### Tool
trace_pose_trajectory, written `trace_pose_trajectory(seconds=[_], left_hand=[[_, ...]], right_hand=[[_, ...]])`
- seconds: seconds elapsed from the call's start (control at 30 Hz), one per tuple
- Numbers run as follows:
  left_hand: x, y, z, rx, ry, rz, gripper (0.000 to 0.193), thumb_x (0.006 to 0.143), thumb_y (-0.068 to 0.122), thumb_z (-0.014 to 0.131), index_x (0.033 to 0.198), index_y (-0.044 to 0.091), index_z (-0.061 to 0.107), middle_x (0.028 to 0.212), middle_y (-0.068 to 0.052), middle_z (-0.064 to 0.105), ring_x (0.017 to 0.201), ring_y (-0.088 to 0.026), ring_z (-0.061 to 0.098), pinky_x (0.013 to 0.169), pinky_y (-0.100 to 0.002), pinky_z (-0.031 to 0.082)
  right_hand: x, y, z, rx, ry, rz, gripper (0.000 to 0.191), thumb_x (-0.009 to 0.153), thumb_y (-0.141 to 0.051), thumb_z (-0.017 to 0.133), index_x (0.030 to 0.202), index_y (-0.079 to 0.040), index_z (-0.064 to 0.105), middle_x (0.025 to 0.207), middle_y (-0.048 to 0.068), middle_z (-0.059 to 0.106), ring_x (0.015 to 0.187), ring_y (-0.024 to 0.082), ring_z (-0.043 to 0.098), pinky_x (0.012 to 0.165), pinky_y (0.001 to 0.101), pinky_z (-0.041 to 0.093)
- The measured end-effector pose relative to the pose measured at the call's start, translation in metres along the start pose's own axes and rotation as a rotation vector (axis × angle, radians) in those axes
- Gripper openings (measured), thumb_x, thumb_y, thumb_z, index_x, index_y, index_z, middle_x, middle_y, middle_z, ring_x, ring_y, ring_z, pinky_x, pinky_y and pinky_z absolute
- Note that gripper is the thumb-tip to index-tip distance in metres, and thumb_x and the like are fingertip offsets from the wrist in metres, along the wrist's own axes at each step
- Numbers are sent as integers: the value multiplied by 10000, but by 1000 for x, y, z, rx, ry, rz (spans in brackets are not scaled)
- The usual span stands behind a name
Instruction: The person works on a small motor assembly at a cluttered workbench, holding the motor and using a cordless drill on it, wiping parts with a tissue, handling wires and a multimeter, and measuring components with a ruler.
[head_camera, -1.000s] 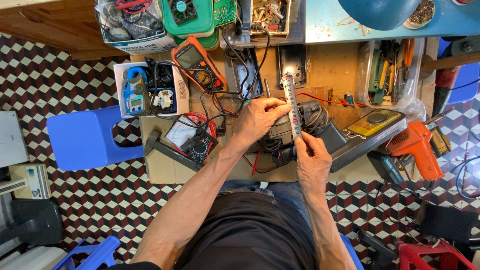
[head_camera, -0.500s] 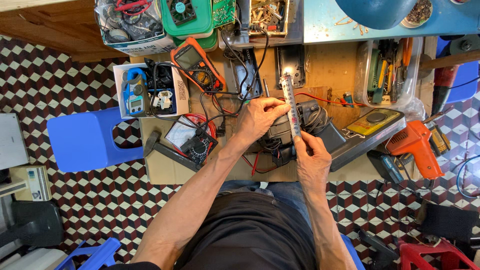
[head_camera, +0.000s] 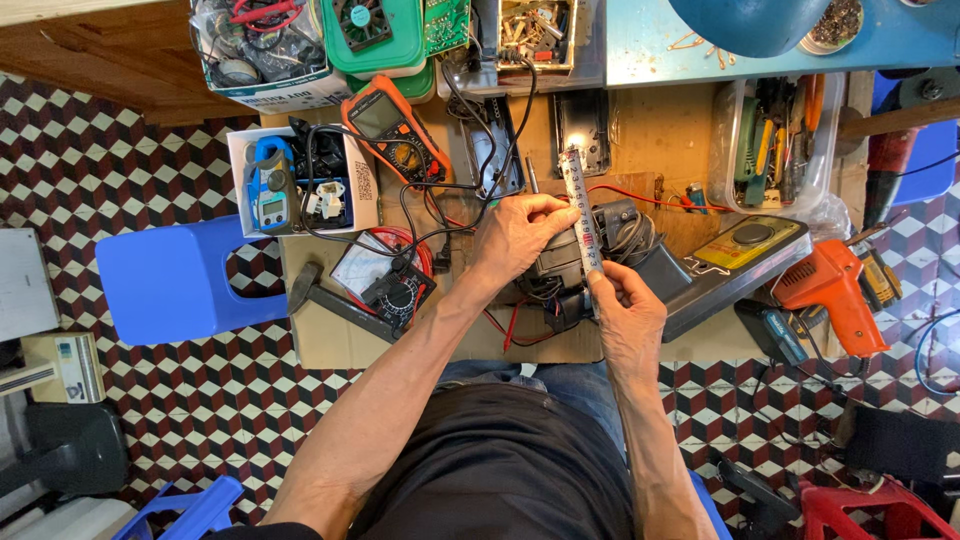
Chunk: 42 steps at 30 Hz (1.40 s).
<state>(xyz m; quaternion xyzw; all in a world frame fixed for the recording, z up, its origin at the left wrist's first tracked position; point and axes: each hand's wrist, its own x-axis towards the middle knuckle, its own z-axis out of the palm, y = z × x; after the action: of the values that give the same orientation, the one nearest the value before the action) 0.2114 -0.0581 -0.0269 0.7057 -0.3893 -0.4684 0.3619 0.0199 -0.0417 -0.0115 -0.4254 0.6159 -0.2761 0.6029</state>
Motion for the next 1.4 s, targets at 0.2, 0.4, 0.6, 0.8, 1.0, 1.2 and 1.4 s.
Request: trace_pose_trajectory(seconds=[0.2,0.4,0.6,0.8,1.0,1.2,1.4], left_hand=[[-1,-1,1,-2,13,15,350,889,420,721,1044,120,811,631,55,623,577,-44,543,519,-268,416],[0,-3,2,-9,-3,22,351,901,418,717,1049,115,814,623,45,591,575,-51,501,517,-280,385],[3,-6,4,13,8,2,326,894,401,724,1028,117,813,590,49,560,552,-55,482,499,-288,369],[7,-9,5,46,2,9,314,900,405,718,997,119,803,611,65,606,551,-49,529,497,-284,417],[7,-9,5,61,12,-6,327,897,415,720,1007,121,810,606,49,604,554,-62,533,503,-297,419],[4,-4,3,50,30,10,343,890,432,718,1015,126,808,642,62,657,570,-49,582,519,-277,452],[0,-2,8,26,79,-38,331,916,411,695,1021,109,780,625,50,635,553,-54,547,502,-285,427]], right_hand=[[0,5,0,18,5,-38,252,970,-158,704,1165,-2,733,879,-41,663,746,8,546,656,168,449],[1,8,0,-29,19,-58,228,972,-157,700,1135,-1,734,863,-47,661,731,6,534,648,165,440],[-1,6,0,3,13,-60,239,979,-172,693,1145,-5,733,867,-45,655,741,9,526,655,169,433],[-11,-2,4,12,65,-36,253,982,-179,679,1169,-15,728,893,-36,659,770,17,555,670,177,444],[-18,-10,7,44,90,-73,243,986,-167,679,1166,-8,717,899,-34,658,778,20,560,688,179,453],[-17,-9,6,83,86,-95,244,987,-161,684,1173,-5,707,905,-31,665,785,21,575,701,173,474],[-18,-3,0,21,92,-96,254,979,-165,682,1175,-4,702,918,-29,675,804,18,609,730,169,504]])
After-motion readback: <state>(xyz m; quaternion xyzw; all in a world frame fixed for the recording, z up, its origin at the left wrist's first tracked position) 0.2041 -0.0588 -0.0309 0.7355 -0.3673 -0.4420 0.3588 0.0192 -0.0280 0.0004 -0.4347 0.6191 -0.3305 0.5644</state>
